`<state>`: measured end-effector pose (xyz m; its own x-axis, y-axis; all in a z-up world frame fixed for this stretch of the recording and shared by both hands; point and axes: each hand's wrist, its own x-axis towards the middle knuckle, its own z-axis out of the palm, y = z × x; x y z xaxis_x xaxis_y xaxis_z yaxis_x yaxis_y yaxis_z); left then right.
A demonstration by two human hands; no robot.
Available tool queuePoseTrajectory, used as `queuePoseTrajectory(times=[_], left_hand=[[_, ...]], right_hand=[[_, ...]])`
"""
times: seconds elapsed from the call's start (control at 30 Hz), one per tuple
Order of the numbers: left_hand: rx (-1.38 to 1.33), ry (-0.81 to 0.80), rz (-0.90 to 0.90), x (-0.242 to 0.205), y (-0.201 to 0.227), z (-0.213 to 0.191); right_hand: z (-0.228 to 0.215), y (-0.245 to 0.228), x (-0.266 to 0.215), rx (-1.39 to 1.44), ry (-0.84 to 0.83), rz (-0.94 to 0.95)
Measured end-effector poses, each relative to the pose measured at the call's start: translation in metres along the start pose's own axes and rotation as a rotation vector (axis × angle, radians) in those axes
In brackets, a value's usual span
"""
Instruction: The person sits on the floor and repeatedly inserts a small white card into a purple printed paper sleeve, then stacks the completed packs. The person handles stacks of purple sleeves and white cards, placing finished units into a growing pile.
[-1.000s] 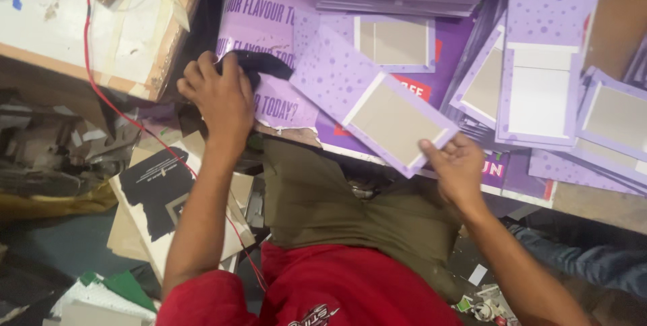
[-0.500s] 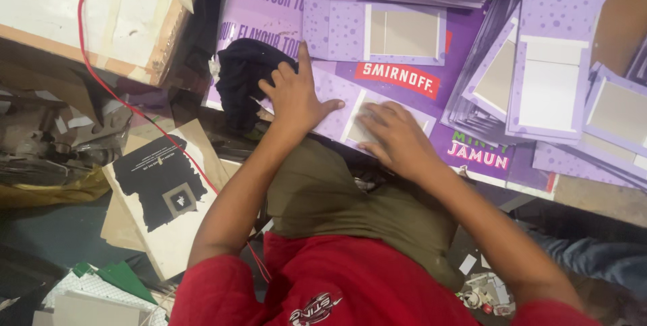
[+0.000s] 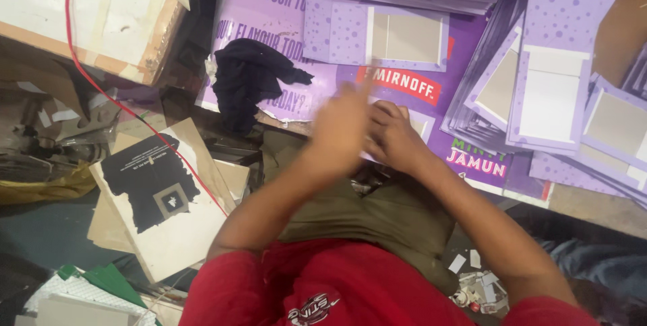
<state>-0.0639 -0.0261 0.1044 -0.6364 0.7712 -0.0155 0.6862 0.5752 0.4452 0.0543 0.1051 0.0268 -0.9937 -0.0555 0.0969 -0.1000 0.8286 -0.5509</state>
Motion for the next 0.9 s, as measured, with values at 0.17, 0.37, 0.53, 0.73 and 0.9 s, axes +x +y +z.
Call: queuePoseTrajectory(times=[0.17, 0.37, 0.53, 0.73, 0.9], left_hand=[[-0.387, 0.019, -0.340, 0.009, -0.129, 0.015], [-0.533, 0.071, -0.248, 0.002, -0.155, 0.037], [-0.645, 0.014, -0.328, 0.008, -0.134, 0.006], [-0.602, -0.002, -0.293, -0.003, -0.114, -0.004], [-0.464, 0.150, -0.087, -0.001, -0.099, -0.010]], right_hand=[[-0.006, -0.004, 0.002, -0.131, -0.016, -0.015], [-0.010, 0.005, 0.012, -0.141, -0.059, -0.094], [-0.008, 0.000, 0.020, -0.107, 0.017, -0.011], [-0.005, -0.006, 0.028, -0.136, 0.064, 0.098], [-0.001, -0.009, 0.030, -0.148, 0.103, 0.143]])
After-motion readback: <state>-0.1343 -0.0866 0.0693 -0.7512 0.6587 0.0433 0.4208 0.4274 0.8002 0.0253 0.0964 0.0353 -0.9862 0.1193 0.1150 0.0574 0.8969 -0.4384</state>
